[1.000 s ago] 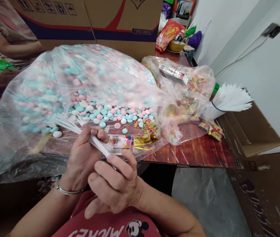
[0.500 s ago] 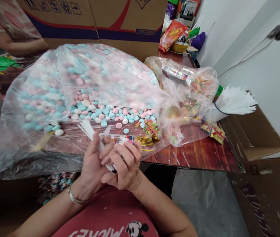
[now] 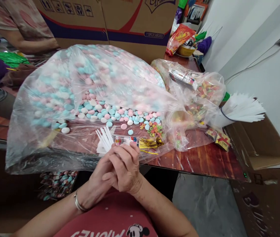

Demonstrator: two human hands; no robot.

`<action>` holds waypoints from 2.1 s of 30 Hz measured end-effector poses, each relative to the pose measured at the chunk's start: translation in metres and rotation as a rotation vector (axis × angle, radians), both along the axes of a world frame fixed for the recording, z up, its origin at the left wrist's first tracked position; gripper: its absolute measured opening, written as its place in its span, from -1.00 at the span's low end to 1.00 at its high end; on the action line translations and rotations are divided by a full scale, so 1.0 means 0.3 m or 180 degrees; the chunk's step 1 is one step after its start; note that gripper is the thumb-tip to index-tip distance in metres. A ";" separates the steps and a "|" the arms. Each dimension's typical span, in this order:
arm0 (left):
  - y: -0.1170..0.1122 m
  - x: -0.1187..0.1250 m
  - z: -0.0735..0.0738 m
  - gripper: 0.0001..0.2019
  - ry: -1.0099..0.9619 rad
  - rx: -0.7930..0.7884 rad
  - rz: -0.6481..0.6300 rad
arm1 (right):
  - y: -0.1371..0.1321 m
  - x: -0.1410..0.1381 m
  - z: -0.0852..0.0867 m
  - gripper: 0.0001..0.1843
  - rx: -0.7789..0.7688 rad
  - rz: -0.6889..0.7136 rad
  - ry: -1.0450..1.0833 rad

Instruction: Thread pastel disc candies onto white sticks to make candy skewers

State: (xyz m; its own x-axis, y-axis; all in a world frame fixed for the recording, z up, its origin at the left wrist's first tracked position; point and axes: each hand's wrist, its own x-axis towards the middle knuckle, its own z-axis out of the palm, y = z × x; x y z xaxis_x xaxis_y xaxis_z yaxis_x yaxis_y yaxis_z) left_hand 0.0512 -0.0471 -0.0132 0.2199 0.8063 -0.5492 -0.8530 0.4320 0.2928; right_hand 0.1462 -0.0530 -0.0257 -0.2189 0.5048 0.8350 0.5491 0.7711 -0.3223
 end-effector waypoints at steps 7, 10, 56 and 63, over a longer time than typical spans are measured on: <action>-0.034 -0.032 -0.051 -0.43 0.0810 0.0777 -0.0871 | 0.064 0.023 0.035 -0.82 -0.2306 0.0331 0.0701; -0.049 -0.030 -0.087 -0.42 0.1126 0.0894 -0.0939 | 0.098 0.024 0.030 -0.76 -0.2738 0.0436 0.0745; 0.122 -0.158 -0.093 -0.67 0.1771 0.0996 -0.0383 | 0.549 0.243 -0.045 -0.76 -0.1811 0.0243 -0.2123; 0.117 -0.158 -0.090 -0.65 0.1851 0.1001 -0.0454 | 0.527 0.226 -0.043 -0.81 -0.1875 0.0094 -0.2441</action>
State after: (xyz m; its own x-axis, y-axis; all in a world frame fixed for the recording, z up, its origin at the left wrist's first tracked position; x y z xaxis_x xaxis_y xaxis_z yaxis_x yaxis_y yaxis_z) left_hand 0.0038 -0.0121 -0.0402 0.0757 0.9321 -0.3541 -0.4596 0.3478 0.8172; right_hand 0.2141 0.1052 -0.0386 -0.6183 0.7824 0.0745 0.7542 0.6174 -0.2236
